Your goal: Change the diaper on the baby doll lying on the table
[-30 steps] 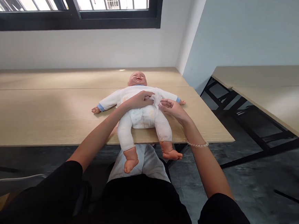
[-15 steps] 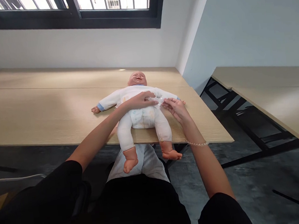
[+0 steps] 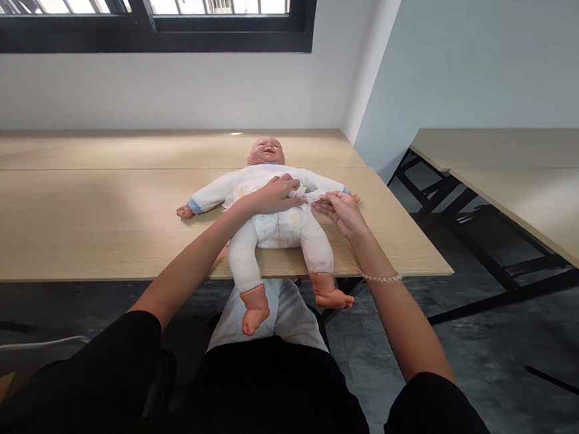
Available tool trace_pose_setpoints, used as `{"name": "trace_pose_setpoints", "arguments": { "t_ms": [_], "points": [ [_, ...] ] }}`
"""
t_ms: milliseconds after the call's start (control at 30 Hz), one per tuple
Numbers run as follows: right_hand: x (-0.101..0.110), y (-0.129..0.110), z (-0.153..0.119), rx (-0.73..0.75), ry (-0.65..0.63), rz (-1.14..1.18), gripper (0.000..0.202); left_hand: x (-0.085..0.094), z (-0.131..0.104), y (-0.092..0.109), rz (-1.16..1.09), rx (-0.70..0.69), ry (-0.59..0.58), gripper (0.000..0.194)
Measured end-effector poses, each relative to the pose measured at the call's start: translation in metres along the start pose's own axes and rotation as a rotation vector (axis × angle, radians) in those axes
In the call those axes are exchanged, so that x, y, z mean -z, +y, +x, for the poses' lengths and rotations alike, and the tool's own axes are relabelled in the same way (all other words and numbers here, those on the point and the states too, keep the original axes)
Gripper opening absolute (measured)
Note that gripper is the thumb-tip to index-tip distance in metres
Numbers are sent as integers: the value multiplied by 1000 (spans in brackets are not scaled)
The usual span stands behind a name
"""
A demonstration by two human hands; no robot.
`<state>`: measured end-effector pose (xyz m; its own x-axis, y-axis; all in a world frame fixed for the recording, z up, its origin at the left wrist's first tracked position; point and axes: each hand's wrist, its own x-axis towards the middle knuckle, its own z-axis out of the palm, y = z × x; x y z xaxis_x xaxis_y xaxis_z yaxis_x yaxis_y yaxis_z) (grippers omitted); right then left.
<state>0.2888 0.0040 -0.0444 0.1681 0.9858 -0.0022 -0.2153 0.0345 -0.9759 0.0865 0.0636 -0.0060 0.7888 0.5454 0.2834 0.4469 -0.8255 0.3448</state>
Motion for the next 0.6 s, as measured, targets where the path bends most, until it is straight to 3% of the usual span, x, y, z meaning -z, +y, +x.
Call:
{"name": "trace_pose_setpoints", "arguments": {
  "t_ms": [167, 400, 533, 600],
  "points": [
    [0, 0, 3, 141, 70, 72, 27, -1, -1, 1, 25, 8, 8, 32],
    [-7, -3, 7, 316, 143, -5, 33, -1, 7, -5, 12, 149, 99, 23],
    [-26, -5, 1, 369, 82, -38, 34, 0, 20, -10, -132, 163, 136, 13],
    [-36, -5, -4, 400, 31, -123, 35, 1, 27, -14, -226, 173, 177, 17]
  ]
}}
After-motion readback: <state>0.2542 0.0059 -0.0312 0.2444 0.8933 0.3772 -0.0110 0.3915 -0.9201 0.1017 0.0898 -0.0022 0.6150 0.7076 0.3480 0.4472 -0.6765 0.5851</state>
